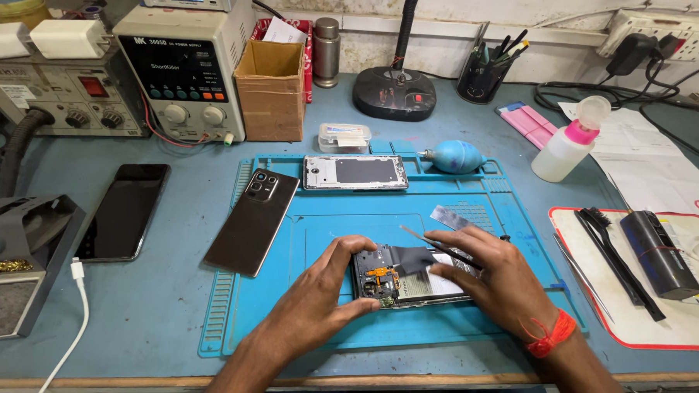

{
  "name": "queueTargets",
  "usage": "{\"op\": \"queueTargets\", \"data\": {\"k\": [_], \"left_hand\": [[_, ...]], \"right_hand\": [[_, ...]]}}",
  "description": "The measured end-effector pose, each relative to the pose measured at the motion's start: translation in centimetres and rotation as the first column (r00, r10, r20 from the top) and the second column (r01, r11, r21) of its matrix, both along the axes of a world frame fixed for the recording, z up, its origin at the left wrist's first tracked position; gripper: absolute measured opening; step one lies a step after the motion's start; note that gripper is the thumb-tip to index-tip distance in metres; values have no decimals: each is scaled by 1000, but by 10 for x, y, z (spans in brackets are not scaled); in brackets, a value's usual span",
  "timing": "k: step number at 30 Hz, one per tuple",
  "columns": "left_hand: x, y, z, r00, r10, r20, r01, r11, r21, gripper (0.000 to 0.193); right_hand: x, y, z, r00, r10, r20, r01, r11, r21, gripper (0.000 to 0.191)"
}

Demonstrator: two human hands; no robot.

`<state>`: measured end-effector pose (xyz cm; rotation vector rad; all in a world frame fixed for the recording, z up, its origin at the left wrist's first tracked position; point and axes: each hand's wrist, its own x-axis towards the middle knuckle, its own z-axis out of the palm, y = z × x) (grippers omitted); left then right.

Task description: The person works at a repair bench disassembling a smartphone. They use a screwdriver to remove screws from the opened phone, pry at internal components with a spudger, lift out the battery and logic board, detach a back cover, and continue prying and unscrewing parts from the phone chassis on a blue mat.

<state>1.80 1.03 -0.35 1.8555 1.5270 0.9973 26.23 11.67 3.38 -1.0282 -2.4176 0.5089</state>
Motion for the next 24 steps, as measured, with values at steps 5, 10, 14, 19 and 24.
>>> {"op": "queueTargets", "data": {"k": [5, 10, 14, 19, 24], "left_hand": [[-2, 0, -2, 1000, -13, 1, 13, 998, 65, 70], [-1, 1, -4, 1000, -13, 6, 12, 999, 53, 71], [-1, 2, -5, 1000, -10, 9, 10, 1000, 21, 71], [-2, 1, -6, 1000, 2, 28, -3, 999, 36, 69], [-3, 1, -6, 1000, 19, 10, -20, 998, 57, 72]], "right_hand": [[-4, -2, 11, 978, -8, 210, 26, 996, -85, 95], [-5, 1, 9, 989, 54, 137, -22, 974, -226, 108], [-1, 5, 5, 988, 115, 99, -93, 975, -199, 108], [0, 7, 6, 985, 46, 168, 1, 963, -271, 106], [2, 10, 7, 978, 42, 202, 9, 970, -245, 101]]}}
